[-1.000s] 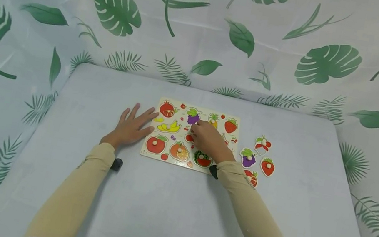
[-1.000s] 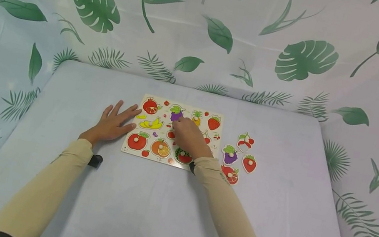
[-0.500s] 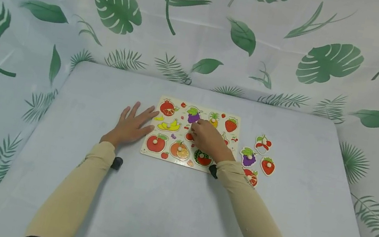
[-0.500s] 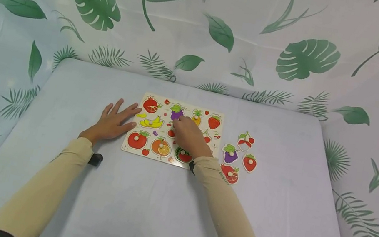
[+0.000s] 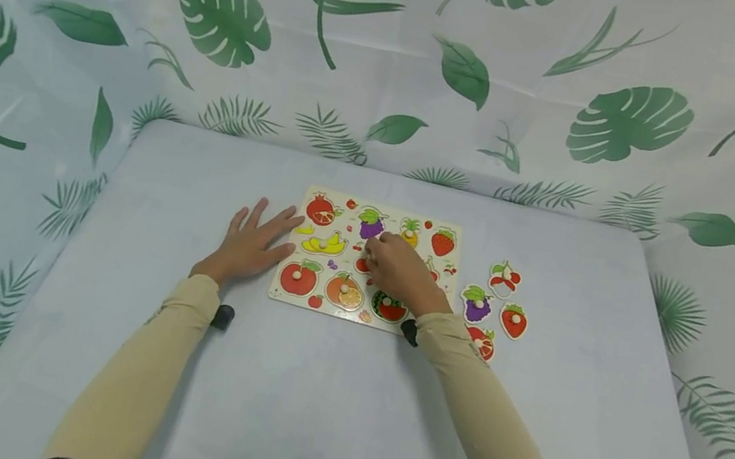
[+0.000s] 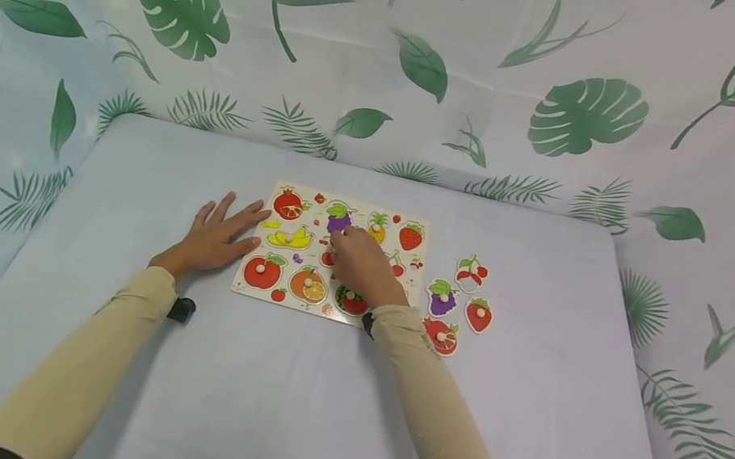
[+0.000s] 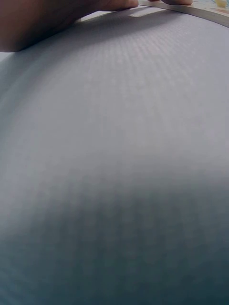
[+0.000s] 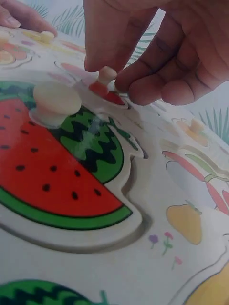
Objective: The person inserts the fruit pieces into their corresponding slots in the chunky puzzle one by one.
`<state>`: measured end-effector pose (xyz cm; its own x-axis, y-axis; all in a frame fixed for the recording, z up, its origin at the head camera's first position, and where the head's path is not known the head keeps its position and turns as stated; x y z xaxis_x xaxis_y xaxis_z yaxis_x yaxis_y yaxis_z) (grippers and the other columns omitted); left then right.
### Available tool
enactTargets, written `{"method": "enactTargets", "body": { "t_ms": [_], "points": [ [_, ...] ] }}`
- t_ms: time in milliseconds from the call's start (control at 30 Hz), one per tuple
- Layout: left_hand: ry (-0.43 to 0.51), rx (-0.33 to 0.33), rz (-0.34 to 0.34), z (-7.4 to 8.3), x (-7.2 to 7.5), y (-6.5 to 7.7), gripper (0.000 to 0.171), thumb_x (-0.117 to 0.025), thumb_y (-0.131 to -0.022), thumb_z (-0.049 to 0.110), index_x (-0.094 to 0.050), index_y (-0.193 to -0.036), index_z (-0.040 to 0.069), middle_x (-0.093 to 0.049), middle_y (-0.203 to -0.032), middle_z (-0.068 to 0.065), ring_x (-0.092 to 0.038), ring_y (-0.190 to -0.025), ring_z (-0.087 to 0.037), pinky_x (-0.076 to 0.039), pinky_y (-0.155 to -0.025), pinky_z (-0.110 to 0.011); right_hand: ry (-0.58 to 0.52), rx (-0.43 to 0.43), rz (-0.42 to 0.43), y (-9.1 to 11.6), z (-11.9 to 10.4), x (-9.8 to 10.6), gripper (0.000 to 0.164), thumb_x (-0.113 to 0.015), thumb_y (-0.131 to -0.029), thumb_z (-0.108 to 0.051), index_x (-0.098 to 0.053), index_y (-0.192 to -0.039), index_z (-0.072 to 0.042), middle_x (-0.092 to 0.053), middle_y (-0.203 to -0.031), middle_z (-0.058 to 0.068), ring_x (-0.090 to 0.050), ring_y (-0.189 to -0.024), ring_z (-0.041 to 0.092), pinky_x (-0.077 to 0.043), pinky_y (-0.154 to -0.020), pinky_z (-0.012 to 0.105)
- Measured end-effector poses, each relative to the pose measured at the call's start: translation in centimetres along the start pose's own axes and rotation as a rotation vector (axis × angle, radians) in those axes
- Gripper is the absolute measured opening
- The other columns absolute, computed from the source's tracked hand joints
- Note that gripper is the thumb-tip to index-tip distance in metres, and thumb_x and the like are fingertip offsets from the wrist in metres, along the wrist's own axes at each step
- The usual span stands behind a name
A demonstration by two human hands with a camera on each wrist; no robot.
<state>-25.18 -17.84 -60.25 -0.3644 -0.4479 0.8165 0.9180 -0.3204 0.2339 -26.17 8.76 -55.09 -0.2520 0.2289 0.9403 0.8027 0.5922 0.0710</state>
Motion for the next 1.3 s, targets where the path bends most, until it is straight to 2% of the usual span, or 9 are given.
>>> {"method": "enactTargets", "body": {
  "t_ms": [300,567,733,1067,1300],
  "points": [
    [0.003,-0.007,0.006,0.1,0.0,0.1,0.067,-0.049,-0.111,0.048,-0.03,-0.171,0.024,-0.013,-0.18,-0.002,0.018,-0.162,-0.034,0.016,-0.126,-0.056,0.024,-0.02,0.032,1.9,0.4,1.1,0.03,-0.073,-0.103,-0.013,-0.071,-0.129,0.002,-0.07,-0.117,0.017,-0.067,-0.101,0.03,-0.059,-0.095,0.039],
    [0.005,0.002,0.001,0.1,-0.1,0.3,0.069,-0.05,-0.111,0.049,-0.029,-0.172,0.025,-0.012,-0.18,-0.002,0.02,-0.162,-0.034,0.017,-0.126,-0.056,0.008,-0.037,0.107,4.4,1.2,2.2,0.03,-0.074,-0.101,-0.008,-0.072,-0.128,0.004,-0.071,-0.116,0.018,-0.068,-0.102,0.032,-0.059,-0.095,0.043],
    [0.009,-0.002,0.004,0.2,0.0,0.3,0.068,-0.05,-0.111,0.047,-0.029,-0.171,0.024,-0.013,-0.18,-0.002,0.018,-0.162,-0.034,0.016,-0.126,-0.056,0.012,-0.068,0.133,6.3,1.9,2.9,0.03,-0.076,-0.1,-0.008,-0.072,-0.127,0.004,-0.072,-0.113,0.018,-0.068,-0.101,0.033,-0.059,-0.096,0.045],
    [0.008,0.001,0.001,0.1,-0.1,0.1,0.068,-0.05,-0.111,0.047,-0.029,-0.172,0.024,-0.012,-0.18,-0.002,0.019,-0.162,-0.034,0.017,-0.126,-0.056,-0.025,-0.159,0.176,11.1,4.8,3.4,0.026,-0.075,-0.099,-0.005,-0.072,-0.124,0.004,-0.071,-0.114,0.019,-0.066,-0.108,0.038,-0.057,-0.098,0.051],
    [0.007,0.011,-0.005,0.2,-0.1,0.0,0.068,-0.05,-0.111,0.047,-0.028,-0.172,0.025,-0.01,-0.18,-0.001,0.02,-0.162,-0.033,0.018,-0.125,-0.056,0.002,-0.197,0.215,14.4,6.6,3.6,0.025,-0.076,-0.096,-0.001,-0.074,-0.12,0.005,-0.071,-0.103,0.017,-0.066,-0.092,0.033,-0.06,-0.088,0.049]
  ]
}}
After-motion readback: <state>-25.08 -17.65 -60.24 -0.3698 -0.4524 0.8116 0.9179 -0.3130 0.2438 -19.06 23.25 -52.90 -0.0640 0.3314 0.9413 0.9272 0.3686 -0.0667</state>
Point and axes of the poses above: each hand's wrist, its own y-axis away from the middle knuckle, its own x-axis out of the back of the hand, z = x × y, the point moved 4 cm from there along -y, towards the middle knuckle
